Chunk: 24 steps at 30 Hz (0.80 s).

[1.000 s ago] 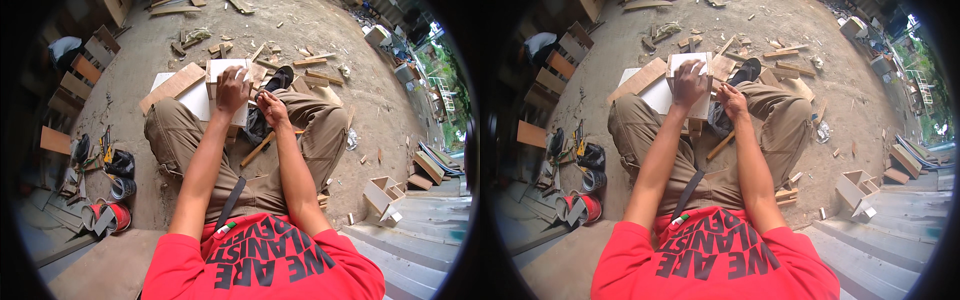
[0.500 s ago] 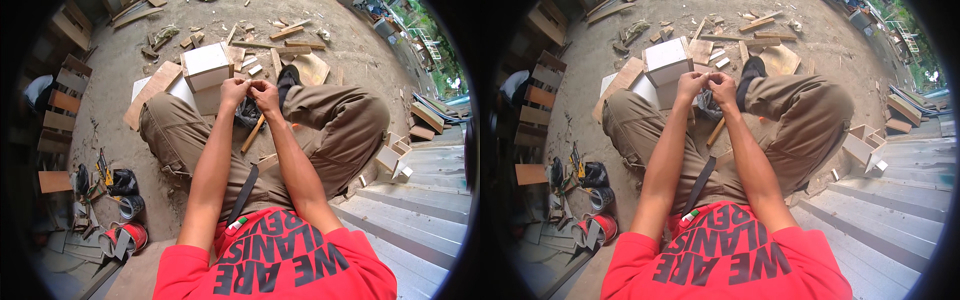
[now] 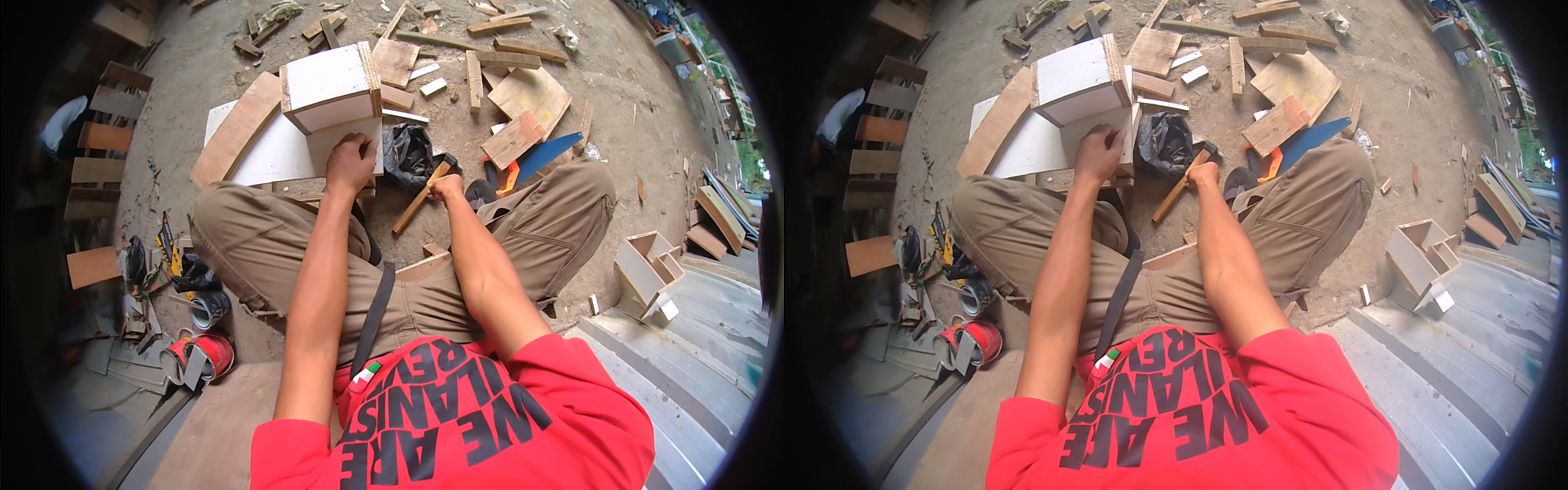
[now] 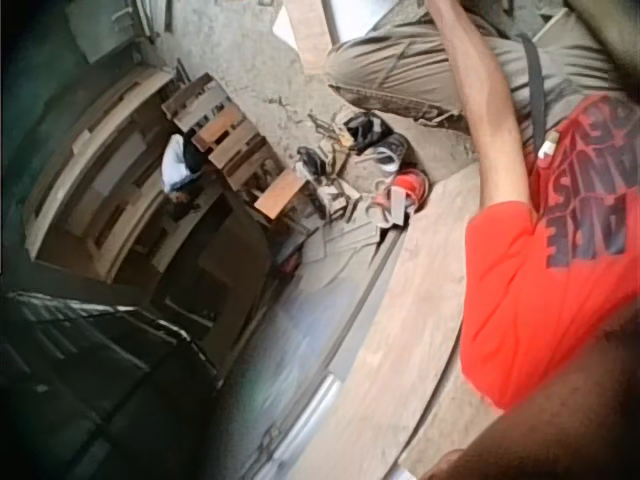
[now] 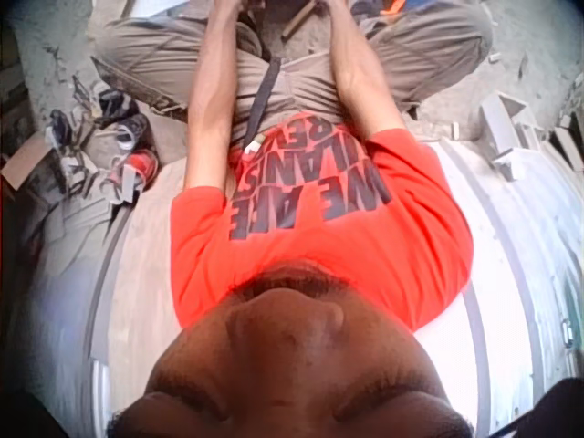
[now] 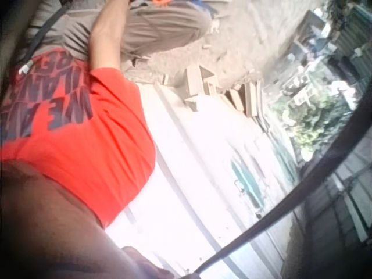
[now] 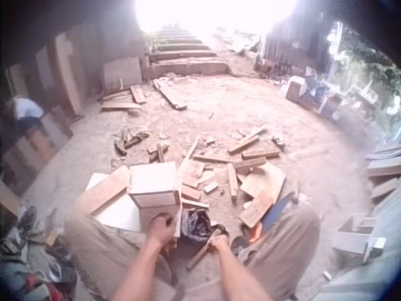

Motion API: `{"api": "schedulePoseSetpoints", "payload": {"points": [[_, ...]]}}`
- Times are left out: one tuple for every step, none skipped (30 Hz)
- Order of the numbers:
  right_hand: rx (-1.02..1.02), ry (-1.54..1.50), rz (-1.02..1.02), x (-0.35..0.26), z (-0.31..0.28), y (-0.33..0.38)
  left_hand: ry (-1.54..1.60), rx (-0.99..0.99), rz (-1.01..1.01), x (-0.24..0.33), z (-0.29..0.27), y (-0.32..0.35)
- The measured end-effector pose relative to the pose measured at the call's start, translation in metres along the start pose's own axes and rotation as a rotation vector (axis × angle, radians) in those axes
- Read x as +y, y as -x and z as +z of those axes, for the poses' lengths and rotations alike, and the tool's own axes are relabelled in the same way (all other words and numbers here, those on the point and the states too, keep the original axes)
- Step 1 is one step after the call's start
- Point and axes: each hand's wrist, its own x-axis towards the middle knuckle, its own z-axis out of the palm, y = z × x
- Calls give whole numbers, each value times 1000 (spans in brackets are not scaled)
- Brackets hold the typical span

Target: The person assembles a small wooden box by hand, using a hammer to drive nails into the joints. They repeatedly reposition the box, align the pieces, and hammer nails to secure the structure.

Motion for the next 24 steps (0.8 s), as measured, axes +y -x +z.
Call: {"api": "schedulePoseSetpoints", "payload": {"points": [[27,98,-8,7,3,-10,-23,71,111,-4,4,2],[23,150,-61,4,12,0,-24,103,74,-10,4,7],[23,200,-115,-8,15,25,-22,133,39,-11,6,13],[43,233,-168,-19,14,44,-11,152,26,-6,8,13],[65,127,-165,-19,17,40,-15,195,49,-2,13,10],[44,71,-216,-21,21,35,-22,213,60,1,17,7],[113,109,-444,-19,24,33,-30,232,70,3,20,4],[182,143,-673,-30,25,45,-41,251,86,5,23,0],[85,93,-706,-40,28,53,-65,264,102,5,27,0],[-31,47,-738,-47,38,58,-97,287,104,1,28,3],[-65,122,-778,-51,47,59,-125,306,112,0,29,3],[-81,271,-842,-53,54,54,-134,301,110,0,30,2],[50,353,-850,-52,64,53,-143,296,108,2,31,3],[177,435,-853,-50,72,53,-156,289,103,1,30,4],[178,497,-785,-52,77,51,-186,294,126,-1,31,3],[154,533,-776,-50,79,51,-198,277,110,-2,31,5],[133,563,-769,-47,79,48,-211,261,100,-2,30,7],[113,594,-765,-42,78,44,-223,247,91,-1,30,8],[106,609,-788,-37,78,38,-225,242,109,-3,31,8],[114,584,-816,-37,79,35,-216,265,133,-3,32,7],[122,559,-842,-36,80,32,-207,287,157,-3,33,6],[131,534,-866,-33,80,31,-198,306,180,-5,33,6],[123,545,-894,-31,79,27,-227,297,192,-6,34,6],[123,574,-936,-30,77,23,-223,303,181,-7,35,8]]}}
